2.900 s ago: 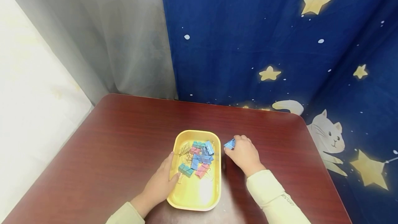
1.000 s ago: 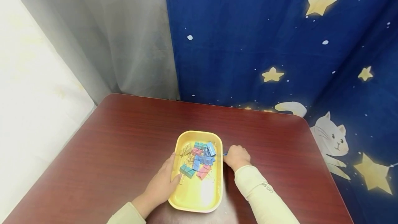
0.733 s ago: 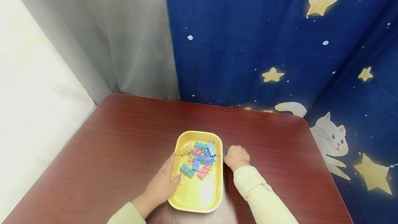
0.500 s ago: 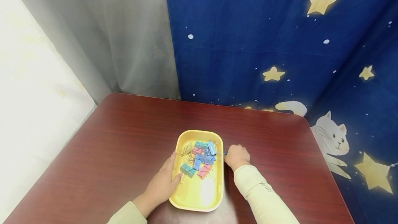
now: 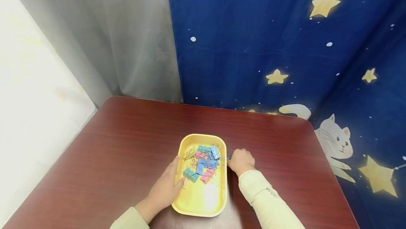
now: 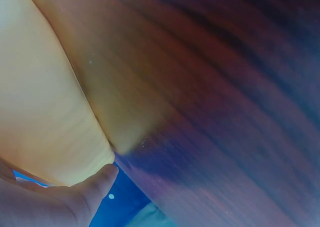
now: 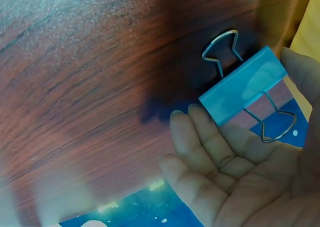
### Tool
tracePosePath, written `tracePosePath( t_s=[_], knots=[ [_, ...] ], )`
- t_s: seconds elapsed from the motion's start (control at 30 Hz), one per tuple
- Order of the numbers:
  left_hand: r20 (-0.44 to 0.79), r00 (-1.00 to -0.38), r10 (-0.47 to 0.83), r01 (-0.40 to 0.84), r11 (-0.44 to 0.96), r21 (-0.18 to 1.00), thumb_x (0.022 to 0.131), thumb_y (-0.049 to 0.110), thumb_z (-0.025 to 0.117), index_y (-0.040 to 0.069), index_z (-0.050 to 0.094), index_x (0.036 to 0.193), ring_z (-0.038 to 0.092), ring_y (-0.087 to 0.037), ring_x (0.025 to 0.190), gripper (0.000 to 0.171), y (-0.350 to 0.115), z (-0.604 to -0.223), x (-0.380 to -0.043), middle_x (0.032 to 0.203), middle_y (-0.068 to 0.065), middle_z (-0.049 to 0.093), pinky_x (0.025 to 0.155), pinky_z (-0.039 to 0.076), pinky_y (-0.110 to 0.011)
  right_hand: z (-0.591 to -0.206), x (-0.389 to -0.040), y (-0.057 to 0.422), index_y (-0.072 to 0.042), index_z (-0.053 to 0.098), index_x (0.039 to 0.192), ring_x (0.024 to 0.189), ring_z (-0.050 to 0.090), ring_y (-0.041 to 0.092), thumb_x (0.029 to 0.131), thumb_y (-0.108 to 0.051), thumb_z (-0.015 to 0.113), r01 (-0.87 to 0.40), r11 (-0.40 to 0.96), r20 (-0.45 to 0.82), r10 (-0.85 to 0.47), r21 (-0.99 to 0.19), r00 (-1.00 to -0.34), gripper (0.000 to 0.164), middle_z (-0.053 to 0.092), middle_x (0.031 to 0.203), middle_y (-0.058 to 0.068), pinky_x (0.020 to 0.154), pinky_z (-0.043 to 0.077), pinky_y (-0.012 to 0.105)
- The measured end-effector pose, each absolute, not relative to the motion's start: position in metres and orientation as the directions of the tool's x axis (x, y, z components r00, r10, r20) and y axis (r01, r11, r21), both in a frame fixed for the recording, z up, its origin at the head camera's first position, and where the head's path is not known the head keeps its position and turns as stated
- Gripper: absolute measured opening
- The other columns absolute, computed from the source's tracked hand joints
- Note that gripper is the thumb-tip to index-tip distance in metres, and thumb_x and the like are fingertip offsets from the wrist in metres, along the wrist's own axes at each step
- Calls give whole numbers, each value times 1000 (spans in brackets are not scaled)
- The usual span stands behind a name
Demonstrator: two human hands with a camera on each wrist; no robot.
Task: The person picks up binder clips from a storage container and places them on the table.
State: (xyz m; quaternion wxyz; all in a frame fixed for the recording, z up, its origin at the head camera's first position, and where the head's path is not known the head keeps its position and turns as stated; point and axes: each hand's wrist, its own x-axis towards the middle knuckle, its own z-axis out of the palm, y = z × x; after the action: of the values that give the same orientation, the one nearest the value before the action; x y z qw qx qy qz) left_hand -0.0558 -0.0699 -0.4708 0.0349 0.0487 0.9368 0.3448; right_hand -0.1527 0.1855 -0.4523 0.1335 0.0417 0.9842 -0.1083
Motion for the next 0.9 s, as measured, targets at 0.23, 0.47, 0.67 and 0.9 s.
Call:
tracePosePath(
  t_s=[0.23, 0.47, 0.67, 0.9],
  knots=[
    [-24, -993, 119, 75, 757, 649, 92, 25, 61, 0, 23, 151, 39, -41, 134, 75, -71, -471, -56, 148, -26, 35, 104, 38, -55, -449, -149, 187, 1, 64, 98, 84, 59, 33, 79, -45, 67, 81, 972, -225, 30, -222, -974, 49, 58, 95, 18, 66, 51, 48],
    [-32, -993, 116, 68, 762, 645, 92, 24, 61, 0, 22, 151, 40, -41, 133, 75, -70, -471, -56, 147, -27, 36, 103, 38, -56, -441, -148, 189, 7, 59, 117, 97, 59, 39, 79, -44, 68, 57, 969, -175, 14, -242, -984, 64, 59, 105, 22, 78, 52, 54],
    [-35, -993, 114, 65, 763, 643, 92, 25, 61, 1, 23, 151, 40, -40, 134, 75, -69, -472, -55, 147, -26, 36, 103, 38, -55, -434, -147, 194, 7, 49, 134, 113, 52, 44, 83, -40, 67, 44, 962, -139, 7, -271, -990, 72, 53, 125, 29, 90, 47, 57],
    [-25, -993, 117, 74, 765, 640, 92, 24, 61, 1, 22, 152, 40, -41, 133, 75, -70, -473, -55, 148, -26, 36, 102, 39, -55, -424, -145, 196, 4, 40, 142, 126, 41, 46, 84, -38, 68, 25, 952, -51, 10, -304, -999, 77, 42, 139, 30, 95, 43, 61]
  ],
)
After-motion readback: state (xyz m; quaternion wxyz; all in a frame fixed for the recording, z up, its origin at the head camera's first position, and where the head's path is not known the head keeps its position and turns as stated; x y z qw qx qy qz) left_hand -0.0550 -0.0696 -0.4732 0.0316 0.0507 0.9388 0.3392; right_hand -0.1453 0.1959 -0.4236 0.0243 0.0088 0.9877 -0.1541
